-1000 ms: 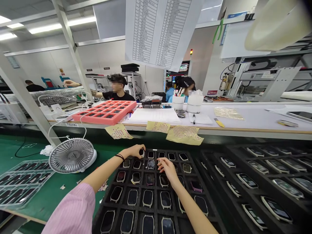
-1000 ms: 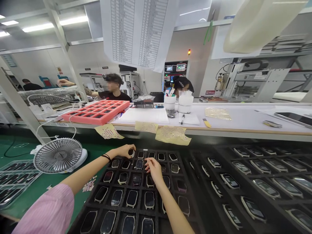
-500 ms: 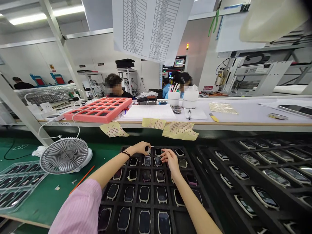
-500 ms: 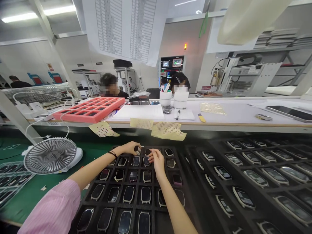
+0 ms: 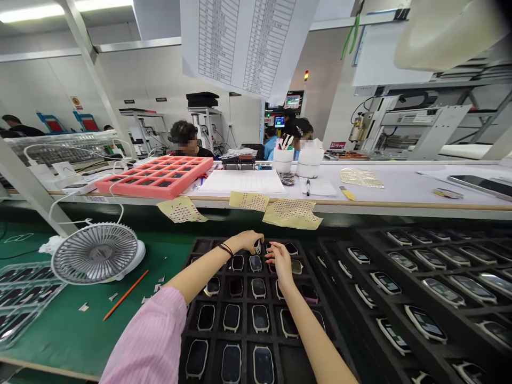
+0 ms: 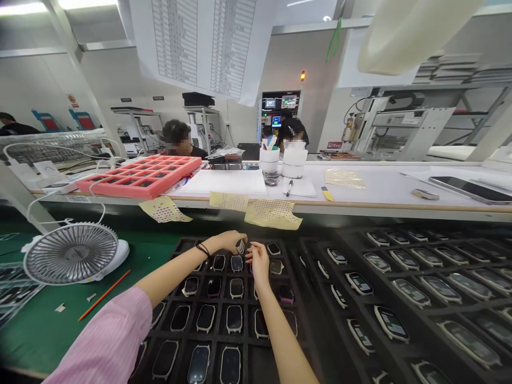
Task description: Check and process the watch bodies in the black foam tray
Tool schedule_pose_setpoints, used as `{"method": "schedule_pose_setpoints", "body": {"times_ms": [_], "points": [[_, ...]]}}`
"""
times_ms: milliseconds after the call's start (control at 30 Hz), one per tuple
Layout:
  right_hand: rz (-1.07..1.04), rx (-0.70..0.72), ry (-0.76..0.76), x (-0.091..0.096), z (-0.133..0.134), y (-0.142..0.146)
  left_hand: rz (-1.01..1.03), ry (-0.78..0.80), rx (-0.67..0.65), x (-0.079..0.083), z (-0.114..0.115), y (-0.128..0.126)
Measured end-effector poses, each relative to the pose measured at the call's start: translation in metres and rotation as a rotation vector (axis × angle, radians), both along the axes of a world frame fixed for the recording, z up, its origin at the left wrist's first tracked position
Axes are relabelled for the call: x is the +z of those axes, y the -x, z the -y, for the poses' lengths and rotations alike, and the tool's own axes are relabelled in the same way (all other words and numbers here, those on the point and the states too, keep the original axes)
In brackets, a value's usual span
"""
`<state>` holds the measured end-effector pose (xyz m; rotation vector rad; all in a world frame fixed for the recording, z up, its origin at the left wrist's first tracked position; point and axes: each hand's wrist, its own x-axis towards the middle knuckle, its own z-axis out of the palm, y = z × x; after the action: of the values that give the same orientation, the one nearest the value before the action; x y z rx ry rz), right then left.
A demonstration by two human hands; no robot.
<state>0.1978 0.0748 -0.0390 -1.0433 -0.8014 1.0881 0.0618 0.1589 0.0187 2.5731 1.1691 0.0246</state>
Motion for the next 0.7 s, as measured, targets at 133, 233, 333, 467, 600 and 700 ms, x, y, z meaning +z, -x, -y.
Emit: {"method": "schedule_pose_setpoints", "body": {"times_ms": [133, 233, 333, 467, 600, 700], "points": [[0.028, 0.072, 0.003, -0.001, 0.005, 0.008, 0.152, -0.054, 0.081, 0.009, 0.02, 0.011], [0.022, 0.163, 0.008, 0.003, 0.012, 0.021, 0.293, -0.077, 0.125, 0.022, 0.045, 0.018], [-0.039, 0.282, 0.003, 0.012, 0.025, 0.035, 0.43, -0.06, 0.146, 0.033, 0.075, 0.027], [-0.104, 0.378, -0.038, 0.028, 0.046, 0.046, 0.778, 0.121, 0.269, 0.034, 0.109, 0.048], [0.153, 0.365, -0.208, 0.038, 0.061, 0.047, 1.243, 0.475, 0.439, 0.02, 0.134, 0.066], [0.453, 0.323, -0.478, 0.042, 0.068, 0.046, 1.5, 0.715, 0.511, 0.006, 0.15, 0.07]]}}
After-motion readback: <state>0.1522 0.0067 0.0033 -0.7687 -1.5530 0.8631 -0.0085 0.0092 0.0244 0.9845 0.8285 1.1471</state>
